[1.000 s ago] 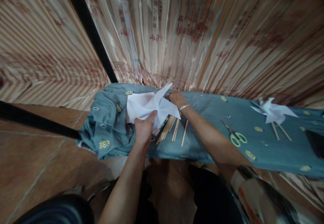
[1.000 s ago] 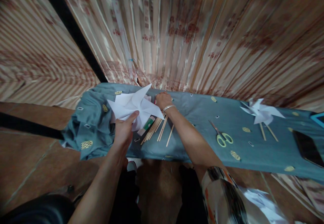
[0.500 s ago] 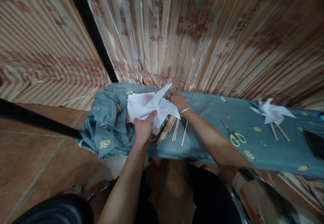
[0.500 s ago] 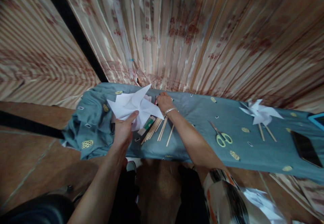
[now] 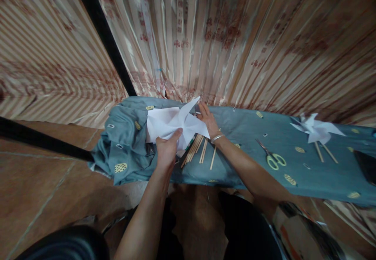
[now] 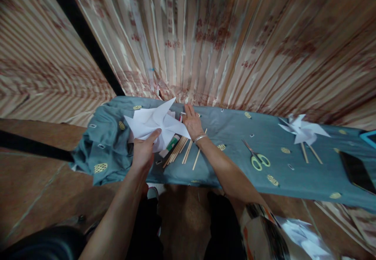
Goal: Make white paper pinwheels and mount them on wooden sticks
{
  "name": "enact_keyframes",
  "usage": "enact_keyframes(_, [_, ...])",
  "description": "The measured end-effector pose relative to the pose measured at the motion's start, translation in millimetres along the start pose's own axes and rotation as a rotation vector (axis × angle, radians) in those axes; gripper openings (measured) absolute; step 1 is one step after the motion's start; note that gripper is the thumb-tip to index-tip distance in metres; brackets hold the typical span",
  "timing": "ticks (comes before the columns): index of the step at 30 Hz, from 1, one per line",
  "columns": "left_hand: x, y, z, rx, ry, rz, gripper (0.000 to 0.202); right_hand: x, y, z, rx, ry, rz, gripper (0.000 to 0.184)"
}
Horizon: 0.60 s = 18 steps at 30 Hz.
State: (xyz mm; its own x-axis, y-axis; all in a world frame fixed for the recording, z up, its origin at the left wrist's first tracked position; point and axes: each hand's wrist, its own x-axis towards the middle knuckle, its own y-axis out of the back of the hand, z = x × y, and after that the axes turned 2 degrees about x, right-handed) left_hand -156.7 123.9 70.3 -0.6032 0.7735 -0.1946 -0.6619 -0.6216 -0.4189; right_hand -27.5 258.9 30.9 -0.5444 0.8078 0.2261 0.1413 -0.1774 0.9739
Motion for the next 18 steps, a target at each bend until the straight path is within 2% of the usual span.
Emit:
enact_keyframes(4, [-1.3, -1.7, 1.8, 0.001, 0.002, 0.001, 0.032, 0.3, -6.6, 3.9, 0.079, 0.01, 0.066, 0.029])
enact_keyframes(8, [-0.2, -1.4, 1.3, -0.009, -0.005, 0.01, 0.033, 6.3, -10.3, 9.5, 0.13, -0.039, 0.115, 0.025])
enact_keyframes(14, [2.7, 1.7, -1.0, -0.02, -0.035, 0.002, 0.031, 8.8, 0.8, 6.0, 0.109, 0.036, 0.052, 0.023])
enact_keyframes(18, [3.1, 2.4, -0.3, -0.011, -0.046, 0.008, 0.032, 10.0, 3.1, 10.1, 0.167, -0.025, 0.131, 0.021])
